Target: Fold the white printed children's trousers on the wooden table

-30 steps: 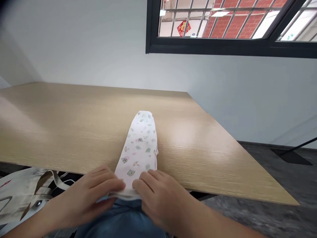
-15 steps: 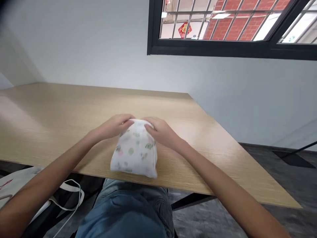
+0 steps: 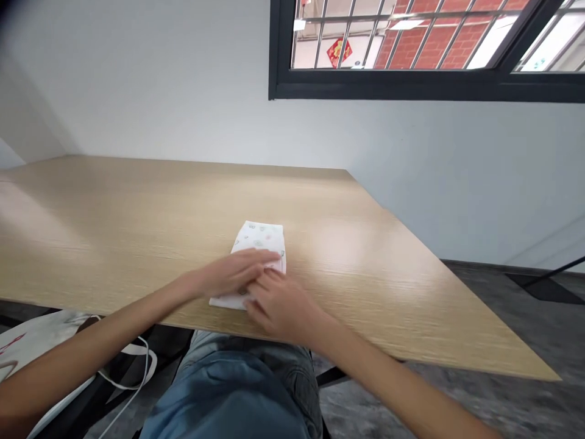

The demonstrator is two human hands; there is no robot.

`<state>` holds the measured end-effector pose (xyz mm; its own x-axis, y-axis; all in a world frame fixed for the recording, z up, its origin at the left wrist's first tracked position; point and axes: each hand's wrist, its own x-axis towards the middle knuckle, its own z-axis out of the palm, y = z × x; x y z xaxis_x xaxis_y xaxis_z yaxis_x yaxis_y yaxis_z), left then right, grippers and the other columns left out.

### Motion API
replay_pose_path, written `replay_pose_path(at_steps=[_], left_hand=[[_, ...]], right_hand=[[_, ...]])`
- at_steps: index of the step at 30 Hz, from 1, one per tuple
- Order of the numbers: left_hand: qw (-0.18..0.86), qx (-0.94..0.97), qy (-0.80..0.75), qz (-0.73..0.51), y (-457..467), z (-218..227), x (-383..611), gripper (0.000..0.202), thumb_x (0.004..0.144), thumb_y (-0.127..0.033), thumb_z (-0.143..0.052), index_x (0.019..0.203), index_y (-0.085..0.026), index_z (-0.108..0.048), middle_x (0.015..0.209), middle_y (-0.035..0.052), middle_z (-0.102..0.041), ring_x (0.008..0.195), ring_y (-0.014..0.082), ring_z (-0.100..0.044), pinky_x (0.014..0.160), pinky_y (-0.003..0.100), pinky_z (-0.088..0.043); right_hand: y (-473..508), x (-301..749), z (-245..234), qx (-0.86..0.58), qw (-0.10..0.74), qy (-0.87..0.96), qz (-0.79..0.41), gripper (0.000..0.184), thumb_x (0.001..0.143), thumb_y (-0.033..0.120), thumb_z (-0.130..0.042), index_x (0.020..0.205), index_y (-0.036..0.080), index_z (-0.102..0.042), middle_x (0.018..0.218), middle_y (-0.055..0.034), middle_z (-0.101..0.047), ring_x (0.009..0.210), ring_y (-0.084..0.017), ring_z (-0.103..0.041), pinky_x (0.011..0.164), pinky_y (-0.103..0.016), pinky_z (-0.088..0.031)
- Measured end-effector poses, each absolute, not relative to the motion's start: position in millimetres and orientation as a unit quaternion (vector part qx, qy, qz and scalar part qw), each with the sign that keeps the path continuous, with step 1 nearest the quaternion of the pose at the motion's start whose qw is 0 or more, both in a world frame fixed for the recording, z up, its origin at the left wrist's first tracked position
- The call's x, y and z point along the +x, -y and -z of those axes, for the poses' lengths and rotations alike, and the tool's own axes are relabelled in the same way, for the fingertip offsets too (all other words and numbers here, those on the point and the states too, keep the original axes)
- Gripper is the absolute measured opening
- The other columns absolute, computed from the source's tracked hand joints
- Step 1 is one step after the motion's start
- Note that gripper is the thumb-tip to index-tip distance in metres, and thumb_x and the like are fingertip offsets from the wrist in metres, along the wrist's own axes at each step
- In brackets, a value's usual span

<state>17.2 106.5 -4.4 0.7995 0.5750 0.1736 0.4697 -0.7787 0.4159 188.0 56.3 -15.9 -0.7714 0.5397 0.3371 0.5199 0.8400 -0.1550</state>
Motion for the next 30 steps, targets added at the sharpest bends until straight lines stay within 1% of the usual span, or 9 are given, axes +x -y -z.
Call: replay_pose_path(at_steps=[5,8,11,15,17,22,26,28,30], left_hand=[[0.059,0.957,-0.280,-0.046,-151,21,33,0.041,0.097,-0.033,-0.021,0.137,-0.027,-0.029,0.145,-0.0029,-0.022,0.135,0.0212,-0.010,0.108,0.051,0.001],[0.037,0.934,-0.349,-0.068,-194,23,39,0.042,0.097,-0.036,-0.019,0.138,-0.031,-0.025,0.146,-0.0002,-0.020,0.134,0.0276,-0.010,0.104,0.058,-0.004],[0.037,0.918,-0.388,-0.078,-213,21,40,0.043,0.097,-0.033,-0.016,0.136,-0.027,-0.032,0.144,0.0061,-0.024,0.133,0.0303,-0.016,0.102,0.060,-0.009],[0.013,0.895,-0.431,-0.114,-195,15,30,0.044,0.096,-0.030,-0.018,0.138,-0.020,-0.026,0.146,0.0079,-0.017,0.134,0.0276,-0.009,0.103,0.060,-0.002],[0.007,0.893,-0.433,-0.122,-176,10,18,0.045,0.096,-0.029,-0.019,0.139,-0.019,-0.024,0.147,0.0054,-0.016,0.135,0.0241,-0.009,0.106,0.056,-0.002],[0.127,0.921,-0.359,-0.083,-121,6,-22,0.045,0.096,-0.043,-0.022,0.131,-0.023,-0.040,0.142,0.0006,-0.031,0.127,0.0153,-0.032,0.106,0.033,-0.024],[0.170,0.919,-0.348,-0.068,-79,18,-46,0.064,0.085,-0.059,-0.040,0.137,-0.022,-0.032,0.143,0.0035,-0.028,0.132,0.0201,-0.022,0.109,0.038,-0.019],[0.166,0.925,-0.331,-0.078,-58,25,-51,0.089,0.072,-0.064,-0.057,0.141,-0.021,-0.021,0.145,0.0063,-0.021,0.134,0.0232,-0.014,0.110,0.042,-0.014],[0.162,0.929,-0.318,-0.100,-38,30,-52,0.097,0.066,-0.059,-0.067,0.141,-0.021,-0.019,0.145,0.0071,-0.021,0.134,0.0233,-0.015,0.111,0.042,-0.012]], right_hand=[[-20,180,36,-0.302,0.159,0.939,-0.034,0.048,0.089,0.028,-0.040,0.133,0.008,-0.038,0.136,-0.0119,-0.037,0.127,-0.025,-0.030,0.106,-0.044,-0.028],[-10,179,39,-0.311,0.154,0.937,-0.046,0.050,0.090,0.026,-0.038,0.136,0.008,-0.033,0.140,-0.0094,-0.031,0.130,-0.024,-0.025,0.107,-0.042,-0.026],[-6,181,34,-0.303,0.162,0.937,-0.064,0.050,0.089,0.025,-0.038,0.136,0.009,-0.034,0.139,-0.0096,-0.033,0.129,-0.023,-0.026,0.107,-0.041,-0.027],[-21,188,20,-0.291,0.184,0.932,-0.113,0.037,0.093,0.024,-0.034,0.126,0.016,-0.047,0.122,-0.0072,-0.054,0.116,-0.018,-0.046,0.103,-0.038,-0.034],[-36,195,14,-0.311,0.214,0.921,-0.094,0.034,0.094,0.024,-0.032,0.122,0.018,-0.050,0.118,-0.0069,-0.056,0.112,-0.018,-0.048,0.102,-0.040,-0.035],[-64,214,14,-0.381,0.153,0.911,-0.050,0.048,0.091,0.044,-0.039,0.128,0.014,-0.046,0.131,-0.0119,-0.044,0.126,-0.029,-0.032,0.101,-0.050,-0.033],[-52,224,22,-0.386,0.094,0.913,-0.095,0.080,0.077,0.059,-0.055,0.138,0.012,-0.032,0.141,-0.0133,-0.028,0.132,-0.030,-0.018,0.102,-0.048,-0.034],[-38,227,28,-0.373,0.095,0.918,-0.098,0.089,0.070,0.052,-0.065,0.140,0.012,-0.026,0.143,-0.0134,-0.023,0.132,-0.029,-0.016,0.103,-0.046,-0.033],[-23,230,35,-0.355,0.119,0.922,-0.097,0.080,0.073,0.031,-0.064,0.140,0.012,-0.025,0.142,-0.0122,-0.025,0.133,-0.026,-0.017,0.104,-0.043,-0.033]])
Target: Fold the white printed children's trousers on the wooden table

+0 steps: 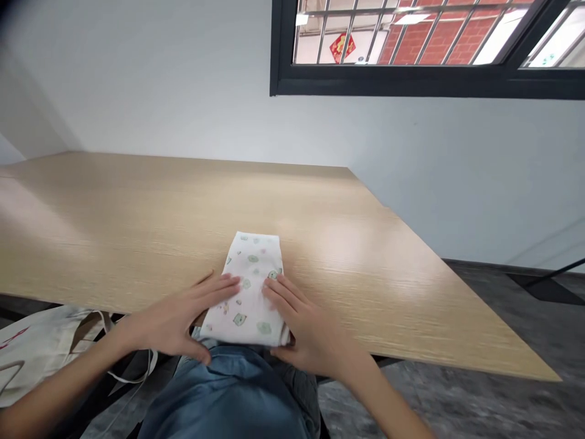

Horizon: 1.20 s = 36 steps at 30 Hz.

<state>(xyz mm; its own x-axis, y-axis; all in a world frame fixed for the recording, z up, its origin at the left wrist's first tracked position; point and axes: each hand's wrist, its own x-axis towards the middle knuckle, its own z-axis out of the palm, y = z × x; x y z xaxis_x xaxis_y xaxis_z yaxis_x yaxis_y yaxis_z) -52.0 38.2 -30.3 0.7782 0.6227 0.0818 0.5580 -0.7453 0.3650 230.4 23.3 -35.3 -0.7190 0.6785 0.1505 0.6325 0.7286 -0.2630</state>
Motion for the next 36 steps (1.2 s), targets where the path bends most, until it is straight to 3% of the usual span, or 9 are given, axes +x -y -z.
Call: replay_pose_path(at_steps=[5,9,12,15,19,24,30,33,36], left_hand=[[0.213,0.898,-0.320,-0.217,-12,34,-47,0.037,0.087,-0.017,-0.045,0.122,-0.025,-0.049,0.124,0.0015,-0.053,0.116,0.0150,-0.045,0.101,0.033,-0.032],[0.275,0.804,-0.435,-0.297,-24,33,-33,0.025,0.090,-0.028,-0.040,0.088,-0.018,-0.062,0.082,0.0011,-0.064,0.076,0.0160,-0.057,0.071,0.027,-0.042],[0.287,0.713,-0.547,-0.332,-41,35,-17,0.038,0.090,-0.042,-0.036,0.071,-0.015,-0.056,0.066,0.0001,-0.056,0.062,0.0151,-0.051,0.055,0.024,-0.036],[0.288,0.640,-0.602,-0.381,-53,38,-3,0.028,0.088,-0.037,-0.043,0.100,-0.015,-0.053,0.075,-0.0001,-0.057,0.065,0.0148,-0.054,0.057,0.024,-0.038],[0.244,0.639,-0.610,-0.399,-56,43,5,0.049,0.089,-0.030,-0.041,0.136,-0.024,-0.029,0.077,-0.0011,-0.053,0.065,0.0141,-0.053,0.063,0.026,-0.041],[0.200,0.681,-0.594,-0.378,-55,47,2,0.037,0.092,-0.029,-0.037,0.126,-0.027,-0.048,0.094,0.0053,-0.045,0.085,0.0169,-0.051,0.077,0.030,-0.043],[0.128,0.741,-0.580,-0.315,-69,20,11,0.037,0.091,-0.030,-0.041,0.127,-0.026,-0.047,0.137,0.0122,-0.023,0.115,0.0246,-0.041,0.096,0.040,-0.034],[0.083,0.823,-0.511,-0.236,-89,3,20,0.036,0.091,-0.028,-0.042,0.126,-0.026,-0.048,0.135,0.0073,-0.037,0.123,0.0265,-0.031,0.102,0.044,-0.024],[0.129,0.855,-0.465,-0.190,-103,-1,21,0.031,0.092,-0.027,-0.038,0.119,-0.020,-0.053,0.119,0.0064,-0.054,0.111,0.0233,-0.045,0.097,0.039,-0.031]], right_hand=[[1,235,43,-0.377,0.245,0.882,-0.142,0.056,0.072,0.009,-0.043,0.127,0.020,-0.041,0.125,-0.0085,-0.050,0.115,-0.020,-0.046,0.090,-0.034,-0.047],[-5,223,34,-0.481,0.328,0.785,-0.211,0.020,0.084,0.028,-0.045,0.099,0.019,-0.055,0.088,-0.0042,-0.064,0.077,-0.018,-0.061,0.062,-0.026,-0.049],[-21,208,26,-0.566,0.353,0.714,-0.214,0.029,0.086,0.044,-0.043,0.082,0.018,-0.054,0.063,-0.0010,-0.057,0.056,-0.016,-0.054,0.050,-0.025,-0.041],[-39,195,24,-0.624,0.347,0.666,-0.216,0.033,0.086,0.048,-0.040,0.075,0.018,-0.049,0.056,0.0004,-0.051,0.051,-0.015,-0.050,0.047,-0.025,-0.036],[-51,191,28,-0.657,0.352,0.623,-0.238,0.036,0.086,0.045,-0.039,0.107,0.017,-0.048,0.071,-0.0024,-0.057,0.061,-0.018,-0.054,0.051,-0.026,-0.038],[-52,193,35,-0.636,0.375,0.639,-0.215,0.042,0.086,0.045,-0.040,0.115,0.016,-0.048,0.074,-0.0038,-0.055,0.067,-0.020,-0.055,0.058,-0.030,-0.043],[-23,174,43,-0.537,0.521,0.656,0.098,0.020,0.087,0.026,-0.046,0.099,0.015,-0.058,0.097,-0.0108,-0.051,0.090,-0.022,-0.050,0.079,-0.036,-0.043],[-2,159,52,-0.486,0.486,0.721,0.087,0.017,0.086,0.016,-0.047,0.098,0.017,-0.058,0.095,-0.0079,-0.054,0.089,-0.019,-0.050,0.081,-0.035,-0.042],[5,154,61,-0.484,0.439,0.756,0.046,0.022,0.087,0.016,-0.044,0.106,0.016,-0.056,0.103,-0.0085,-0.055,0.094,-0.021,-0.050,0.082,-0.036,-0.042]])
